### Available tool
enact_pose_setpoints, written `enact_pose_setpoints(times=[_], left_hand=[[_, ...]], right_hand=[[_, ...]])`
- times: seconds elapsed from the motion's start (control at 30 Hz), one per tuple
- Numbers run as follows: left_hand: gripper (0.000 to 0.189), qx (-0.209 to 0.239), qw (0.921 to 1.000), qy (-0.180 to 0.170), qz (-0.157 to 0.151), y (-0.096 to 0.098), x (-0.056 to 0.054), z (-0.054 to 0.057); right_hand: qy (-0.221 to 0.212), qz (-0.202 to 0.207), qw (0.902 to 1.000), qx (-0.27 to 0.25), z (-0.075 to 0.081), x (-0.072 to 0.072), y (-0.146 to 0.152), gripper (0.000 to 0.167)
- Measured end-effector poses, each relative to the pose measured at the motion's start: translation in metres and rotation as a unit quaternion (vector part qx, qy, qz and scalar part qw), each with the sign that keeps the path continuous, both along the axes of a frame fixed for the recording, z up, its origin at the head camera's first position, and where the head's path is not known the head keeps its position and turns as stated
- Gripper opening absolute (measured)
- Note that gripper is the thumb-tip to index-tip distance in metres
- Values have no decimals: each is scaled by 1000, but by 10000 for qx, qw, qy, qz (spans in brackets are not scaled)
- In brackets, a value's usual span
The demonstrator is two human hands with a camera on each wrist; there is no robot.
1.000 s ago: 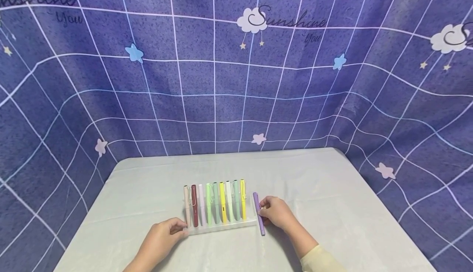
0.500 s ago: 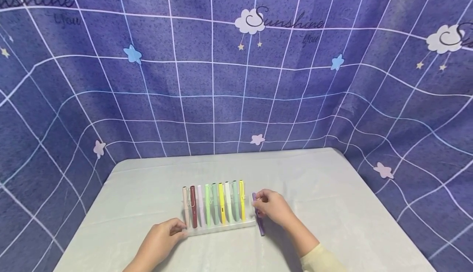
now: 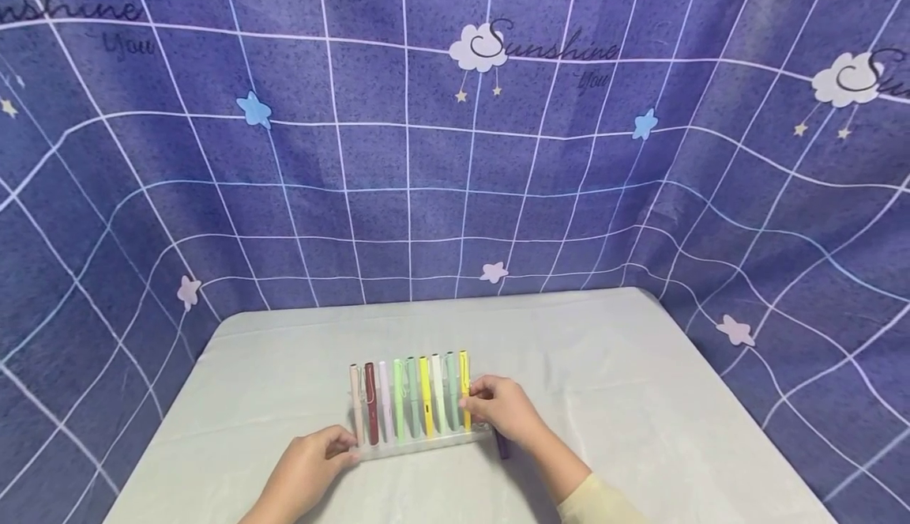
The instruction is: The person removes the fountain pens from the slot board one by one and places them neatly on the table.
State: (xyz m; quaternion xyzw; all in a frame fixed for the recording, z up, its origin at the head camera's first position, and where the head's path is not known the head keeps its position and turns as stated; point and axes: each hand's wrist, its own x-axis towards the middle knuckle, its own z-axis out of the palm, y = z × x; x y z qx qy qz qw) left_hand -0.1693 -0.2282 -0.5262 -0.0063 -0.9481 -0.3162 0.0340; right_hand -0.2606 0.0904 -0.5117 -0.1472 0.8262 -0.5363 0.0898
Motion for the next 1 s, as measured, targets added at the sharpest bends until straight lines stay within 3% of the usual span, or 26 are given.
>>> enact_pose_setpoints(times=[0.4,0.8,1.0], left_hand=[[14,79,10000,-30,-53,0,0,-1],[14,125,9999,-54,-1,0,-1,-2],[13,135,9999,-33,-16,0,0,-1]], right_hand=[[130,-371,9989,262,2,4,-8,18],[234,-599,9946,-811,25,-1,11,21],[163,-879,9944,-560,25,-9,34,18]])
